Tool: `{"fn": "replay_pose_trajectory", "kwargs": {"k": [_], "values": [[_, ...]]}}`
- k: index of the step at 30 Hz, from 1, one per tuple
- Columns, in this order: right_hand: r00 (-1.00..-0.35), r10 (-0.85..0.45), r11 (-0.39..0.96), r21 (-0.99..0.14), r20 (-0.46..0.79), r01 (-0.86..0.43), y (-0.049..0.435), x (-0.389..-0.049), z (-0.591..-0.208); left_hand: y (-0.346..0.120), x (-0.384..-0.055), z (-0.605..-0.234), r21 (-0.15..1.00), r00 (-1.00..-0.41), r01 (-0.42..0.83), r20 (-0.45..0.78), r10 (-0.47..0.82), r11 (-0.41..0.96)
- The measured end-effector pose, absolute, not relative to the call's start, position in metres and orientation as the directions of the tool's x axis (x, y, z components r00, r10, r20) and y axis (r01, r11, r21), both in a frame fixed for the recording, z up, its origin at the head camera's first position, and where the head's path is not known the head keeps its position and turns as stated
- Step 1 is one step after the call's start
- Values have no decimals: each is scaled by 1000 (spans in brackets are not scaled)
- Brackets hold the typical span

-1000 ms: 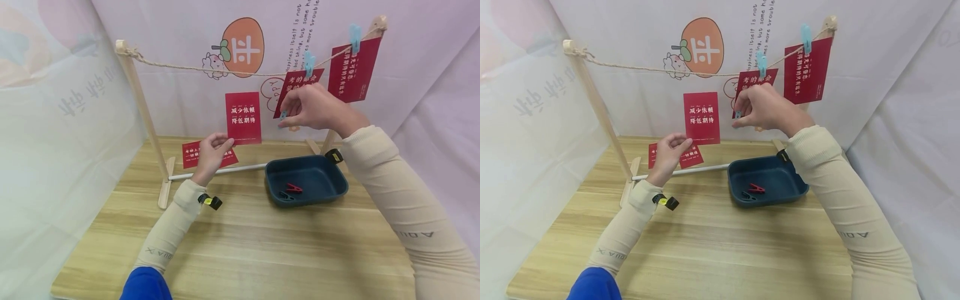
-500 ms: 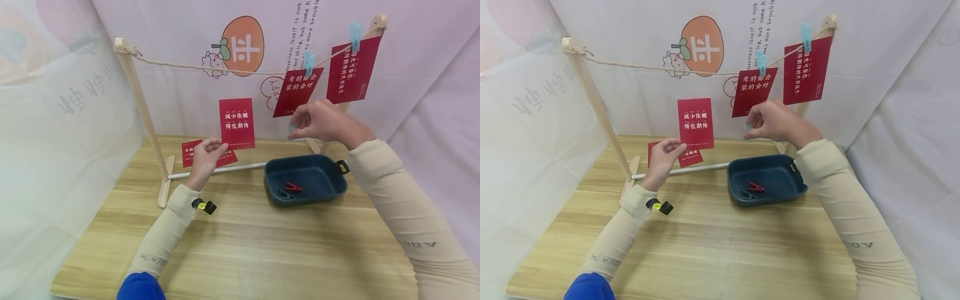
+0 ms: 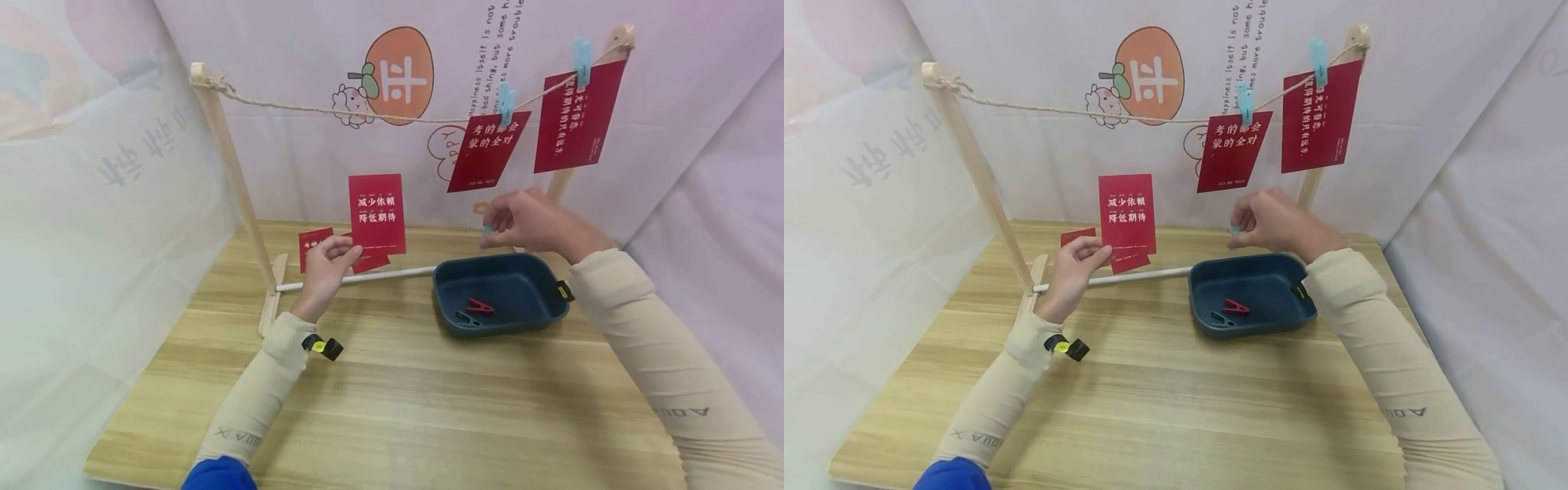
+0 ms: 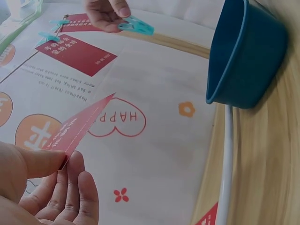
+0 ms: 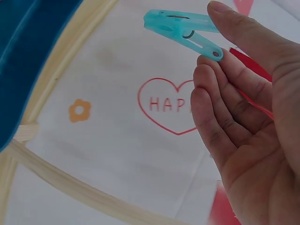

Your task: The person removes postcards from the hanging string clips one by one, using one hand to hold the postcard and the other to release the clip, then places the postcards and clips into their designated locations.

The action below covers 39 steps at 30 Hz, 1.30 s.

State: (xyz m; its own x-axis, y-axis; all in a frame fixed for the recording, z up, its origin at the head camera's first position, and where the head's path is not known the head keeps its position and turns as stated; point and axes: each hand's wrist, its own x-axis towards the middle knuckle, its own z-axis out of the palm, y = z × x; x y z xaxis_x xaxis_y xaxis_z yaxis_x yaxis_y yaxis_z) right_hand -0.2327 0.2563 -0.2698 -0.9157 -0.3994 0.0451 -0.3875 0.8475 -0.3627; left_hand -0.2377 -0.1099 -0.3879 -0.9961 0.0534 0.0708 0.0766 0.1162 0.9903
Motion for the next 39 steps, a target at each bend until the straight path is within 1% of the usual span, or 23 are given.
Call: {"fn": "replay_pose_trajectory", "kwargs": {"k": [4, 16, 29, 39], "values": [[-917, -399, 847, -376, 23, -377, 258, -235, -281, -117, -235, -392, 993, -997, 72, 68, 46, 92], [-916, -401, 851, -385, -34, -358, 262, -236, -304, -129, -222, -402, 997, -999, 6, 3, 37, 76], [-912, -406, 856, -375, -59, -357, 267, -238, -319, -147, -206, -419, 989, -997, -76, -77, 4, 131], [-901, -428, 852, -362, -68, -377, 273, -238, -333, -158, -198, -432, 982, -997, -77, -73, -35, 170]]}}
